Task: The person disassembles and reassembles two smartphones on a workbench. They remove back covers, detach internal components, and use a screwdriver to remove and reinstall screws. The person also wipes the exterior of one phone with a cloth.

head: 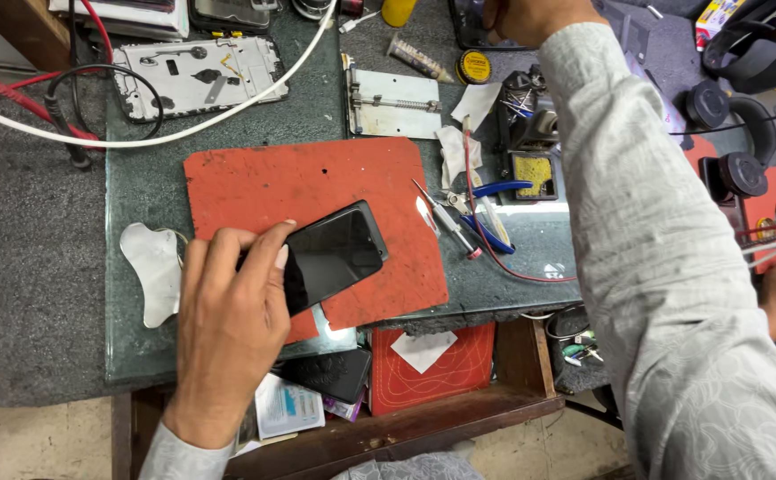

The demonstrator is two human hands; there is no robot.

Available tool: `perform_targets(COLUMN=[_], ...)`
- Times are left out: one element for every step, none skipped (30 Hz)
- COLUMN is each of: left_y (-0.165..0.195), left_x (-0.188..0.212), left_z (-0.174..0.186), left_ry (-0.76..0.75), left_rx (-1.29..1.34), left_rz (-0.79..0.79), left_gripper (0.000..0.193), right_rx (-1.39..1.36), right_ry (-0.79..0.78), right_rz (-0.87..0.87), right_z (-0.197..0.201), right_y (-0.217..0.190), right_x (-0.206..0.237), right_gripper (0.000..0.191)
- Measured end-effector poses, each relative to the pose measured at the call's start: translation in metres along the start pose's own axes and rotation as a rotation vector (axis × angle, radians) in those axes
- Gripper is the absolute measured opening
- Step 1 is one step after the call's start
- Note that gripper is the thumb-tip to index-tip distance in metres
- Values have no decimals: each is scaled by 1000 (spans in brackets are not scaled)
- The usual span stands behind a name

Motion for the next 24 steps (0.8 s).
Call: perform_targets(left_y=[-2, -5, -6, -7, -8, -8, -7, -7, -7, -7, -7, -7, -7, -7, -7, -8, -8, -8, -9, -9, -9, -9, -9, -10], left_x=[1, 1, 2, 2, 2, 2, 2, 2, 2, 2, 1, 1, 2, 2, 2, 2, 2, 3, 3, 3, 4, 4, 4, 5], left_z=[-1, -3, -4, -5, -6, -7, -7, -7, -7, -7, -7, -6, -6, -6, -6, -5, -5, -5, -5, -5, -5, -5, -6, -6], left_ry=[18, 22, 24, 27, 26, 26, 22, 23, 25, 26, 30, 31, 34, 37, 42, 46, 47, 49, 52, 56, 58, 60, 60, 60], left_rx=[2, -22, -44, -65, -74, -83, -89, -102, -116, -130, -130, -130, -130, -129, -128, -127, -124, -121, -119, -120, -121, -122, -120, -120], left_rz=[3, 7, 11, 15, 16, 15, 14, 19, 23, 27, 27, 27, 27, 25, 23, 21, 20, 19, 17, 13, 9, 5, 2, 0], left_gripper=[33, 32, 31, 30, 30, 30, 31, 31, 31, 32, 32, 32, 32, 32, 32, 32, 32, 31, 31, 31, 31, 31, 31, 31], right_rx=[11, -10, -31, -51, -38, -26, -13, -17, -22, -27, -40, -53, -66, -71, -76, -80, -90, -100, -109, -107, -107, -106, -140, -174], right_ry=[-29, -21, -15, -7, -25, -41, -60, -73, -86, -98, -112, -128, -143, -157, -170, -184, -201, -217, -232, -236, -241, -246, -226, -205], right_rz=[2, 8, 13, 18, -25, -68, -114, -116, -117, -118, -104, -91, -77, -67, -56, -46, -53, -59, -65, -50, -35, -22, 15, 53], right_z=[-7, -11, -14, -16, -17, -18, -18, -18, -17, -16, -15, -14, -13, -13, -12, -11, -12, -13, -13, -15, -16, -19, -19, -18], right_y=[3, 4, 4, 4, 6, 8, 9, 8, 6, 3, 0, -2, -6, -9, -11, -14, -14, -14, -14, -14, -15, -14, -16, -18], right_x=[0, 0, 1, 2, 3, 4, 5, 5, 5, 5, 5, 5, 5, 4, 3, 2, 2, 2, 2, 1, 0, -1, -2, -4], right_gripper=[18, 17, 16, 16, 18, 20, 22, 21, 21, 21, 20, 19, 18, 17, 16, 15, 11, 8, 5, 6, 6, 7, 8, 10])
Point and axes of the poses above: each hand's wrist, its own x-axis away from the middle knuckle, its own z-axis out of the back of the hand, y = z × x, the point moved 7 cm from there along -x, towards the middle knuckle
